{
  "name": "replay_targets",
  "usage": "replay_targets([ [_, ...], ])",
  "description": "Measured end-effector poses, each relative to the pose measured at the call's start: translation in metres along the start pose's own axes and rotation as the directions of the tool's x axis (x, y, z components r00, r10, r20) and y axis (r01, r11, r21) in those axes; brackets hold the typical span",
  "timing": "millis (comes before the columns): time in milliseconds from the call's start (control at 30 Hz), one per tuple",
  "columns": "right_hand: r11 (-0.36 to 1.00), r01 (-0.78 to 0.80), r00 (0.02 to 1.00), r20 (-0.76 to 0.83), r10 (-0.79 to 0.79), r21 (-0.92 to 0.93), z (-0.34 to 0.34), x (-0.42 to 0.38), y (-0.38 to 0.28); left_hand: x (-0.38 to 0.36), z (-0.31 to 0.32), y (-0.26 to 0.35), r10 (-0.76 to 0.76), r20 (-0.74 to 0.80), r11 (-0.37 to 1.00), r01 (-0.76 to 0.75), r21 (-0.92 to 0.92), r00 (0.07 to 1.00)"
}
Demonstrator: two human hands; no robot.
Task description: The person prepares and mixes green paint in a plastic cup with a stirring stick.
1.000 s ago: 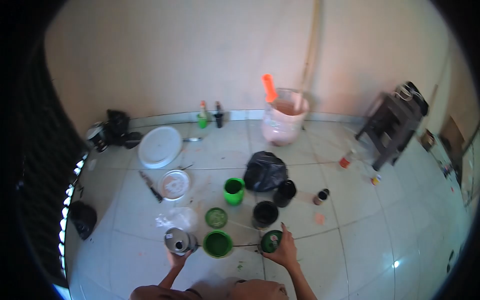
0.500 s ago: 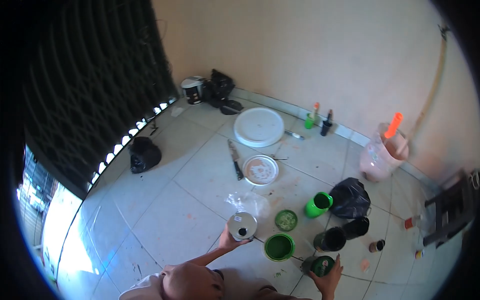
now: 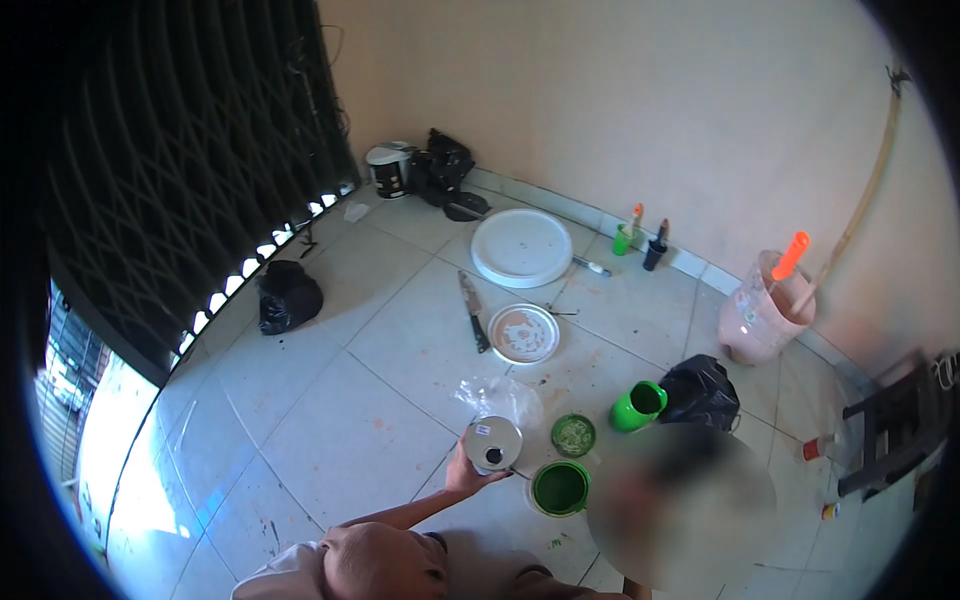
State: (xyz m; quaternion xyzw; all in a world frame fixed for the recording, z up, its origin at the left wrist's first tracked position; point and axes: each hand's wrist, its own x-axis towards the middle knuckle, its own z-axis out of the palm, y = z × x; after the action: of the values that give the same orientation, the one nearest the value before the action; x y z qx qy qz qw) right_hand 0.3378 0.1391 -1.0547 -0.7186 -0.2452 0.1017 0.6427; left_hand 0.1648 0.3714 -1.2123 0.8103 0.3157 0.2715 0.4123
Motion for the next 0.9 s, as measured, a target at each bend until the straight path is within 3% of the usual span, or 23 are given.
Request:
replay_targets([
  [167, 0.997, 0.009, 0.949, 0.314, 0.017, -0.081, 0.034, 0.013, -0.016, 0.000, 0.003, -0.002, -0.015, 0.010, 0.998, 0.015, -0.057, 1.000],
  [267, 0.928, 0.267, 0.877, 0.465, -0.122, -0.259, 0.039, 0.019, -0.025, -0.002, 0.006, -0.004, -0.032, -0.009, 0.998, 0.031, -0.063, 0.999],
  [433, 0.957, 0.242, 0.908, 0.387, -0.164, -0.162, 0.043, 0.015, -0.014, -0.004, 0.004, -0.003, -0.041, -0.027, 0.996, 0.038, -0.080, 0.999],
  [567, 0.940, 0.173, 0.925, 0.376, -0.053, -0.293, 0.026, 0.011, -0.006, -0.004, 0.004, -0.004, -0.055, 0.004, 0.996, 0.055, -0.068, 0.999],
  [667, 0.956, 0.147, 0.945, 0.321, -0.060, -0.255, 0.015, 0.011, 0.012, -0.009, 0.005, -0.007, -0.022, -0.009, 0.999, 0.021, -0.032, 1.000],
  [767, 0.982, -0.038, 0.966, 0.244, 0.083, -0.187, 0.007, 0.013, 0.010, -0.034, 0.001, -0.008, 0.011, -0.081, 0.997, -0.005, 0.075, 0.997],
  [867, 0.972, -0.130, 0.948, 0.264, 0.179, -0.195, -0.003, 0.019, 0.033, -0.069, 0.009, -0.010, -0.136, -0.150, 0.991, 0.136, -0.010, 0.979],
  [900, 0.963, -0.102, 0.939, 0.295, 0.176, -0.250, -0.004, 0.019, 0.041, -0.079, 0.012, -0.012, -0.111, -0.130, 0.993, 0.115, 0.018, 0.985],
])
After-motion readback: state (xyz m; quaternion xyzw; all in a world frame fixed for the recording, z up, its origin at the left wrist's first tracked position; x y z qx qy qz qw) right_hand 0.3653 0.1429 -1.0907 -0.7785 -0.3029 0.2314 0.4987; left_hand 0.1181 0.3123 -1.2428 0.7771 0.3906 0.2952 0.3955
